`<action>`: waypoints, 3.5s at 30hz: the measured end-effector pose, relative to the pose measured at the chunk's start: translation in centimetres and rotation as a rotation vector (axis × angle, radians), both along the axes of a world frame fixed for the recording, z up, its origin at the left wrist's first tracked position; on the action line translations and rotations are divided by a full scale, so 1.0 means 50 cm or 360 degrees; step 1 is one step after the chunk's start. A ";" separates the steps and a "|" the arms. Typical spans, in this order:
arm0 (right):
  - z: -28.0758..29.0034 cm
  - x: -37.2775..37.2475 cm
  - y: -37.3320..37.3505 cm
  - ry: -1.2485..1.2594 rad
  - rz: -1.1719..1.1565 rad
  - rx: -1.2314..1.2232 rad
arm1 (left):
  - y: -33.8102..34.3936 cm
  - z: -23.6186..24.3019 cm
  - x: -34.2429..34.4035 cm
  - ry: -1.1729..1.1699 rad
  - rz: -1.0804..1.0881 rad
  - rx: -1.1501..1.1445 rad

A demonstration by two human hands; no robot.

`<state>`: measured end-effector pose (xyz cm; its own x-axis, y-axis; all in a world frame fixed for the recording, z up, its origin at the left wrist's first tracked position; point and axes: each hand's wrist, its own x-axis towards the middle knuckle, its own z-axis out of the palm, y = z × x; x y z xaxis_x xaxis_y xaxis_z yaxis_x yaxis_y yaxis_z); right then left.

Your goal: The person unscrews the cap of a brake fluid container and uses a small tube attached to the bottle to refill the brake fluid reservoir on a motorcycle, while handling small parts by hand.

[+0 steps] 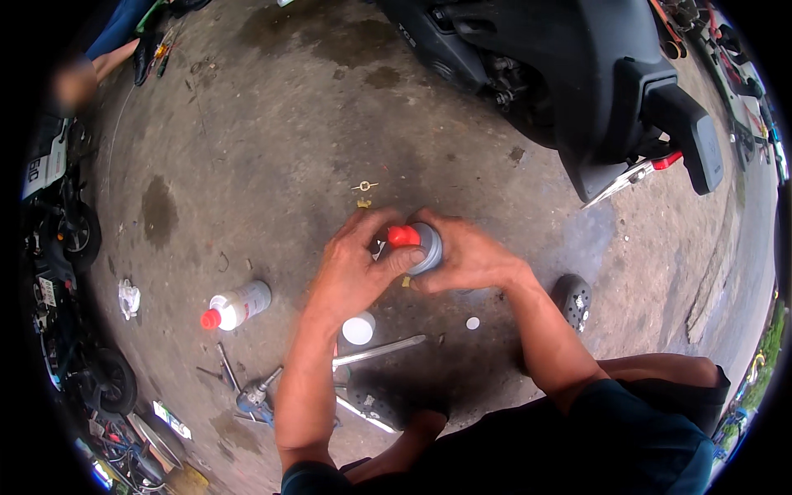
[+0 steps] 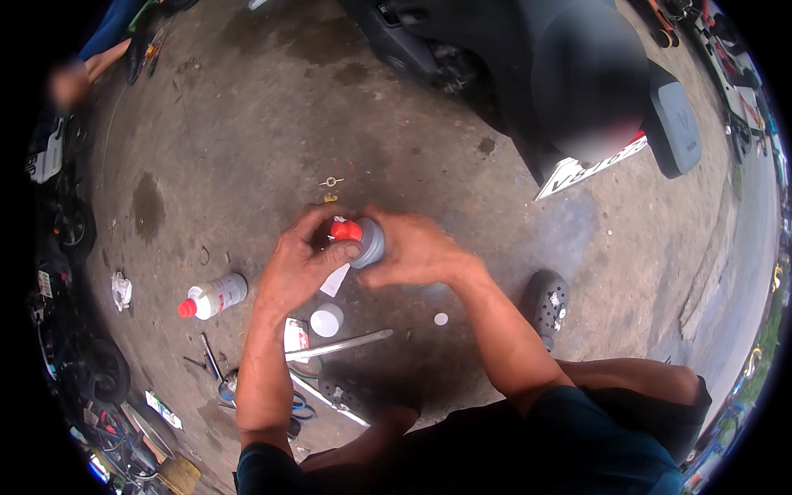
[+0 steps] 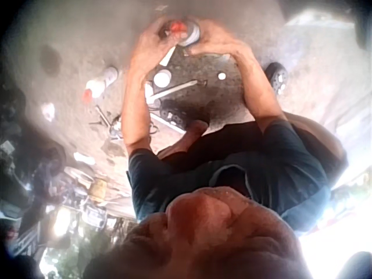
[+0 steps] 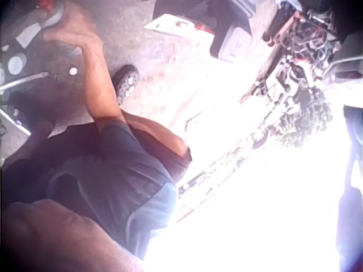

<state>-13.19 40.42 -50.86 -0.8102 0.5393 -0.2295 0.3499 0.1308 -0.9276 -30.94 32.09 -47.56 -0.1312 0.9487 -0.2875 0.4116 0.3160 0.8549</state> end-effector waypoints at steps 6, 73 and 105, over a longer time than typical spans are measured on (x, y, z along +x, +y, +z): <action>0.007 -0.003 -0.001 -0.0149 -0.0099 0.0369 | -0.012 -0.014 -0.001 -0.0303 -0.0010 0.0275; -0.064 -0.003 0.008 0.0520 -0.0296 0.0714 | 0.009 -0.100 0.012 0.1086 -0.0302 0.1135; -0.086 0.000 -0.009 0.0438 -0.0441 0.0806 | 0.046 -0.267 0.190 -0.0078 0.0706 0.0806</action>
<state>-13.18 39.98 -55.17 -0.6183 0.7242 0.3053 0.1912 0.5154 -0.8354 -21.46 34.39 -60.93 -0.5375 0.8274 0.1629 0.2923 0.0015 0.9563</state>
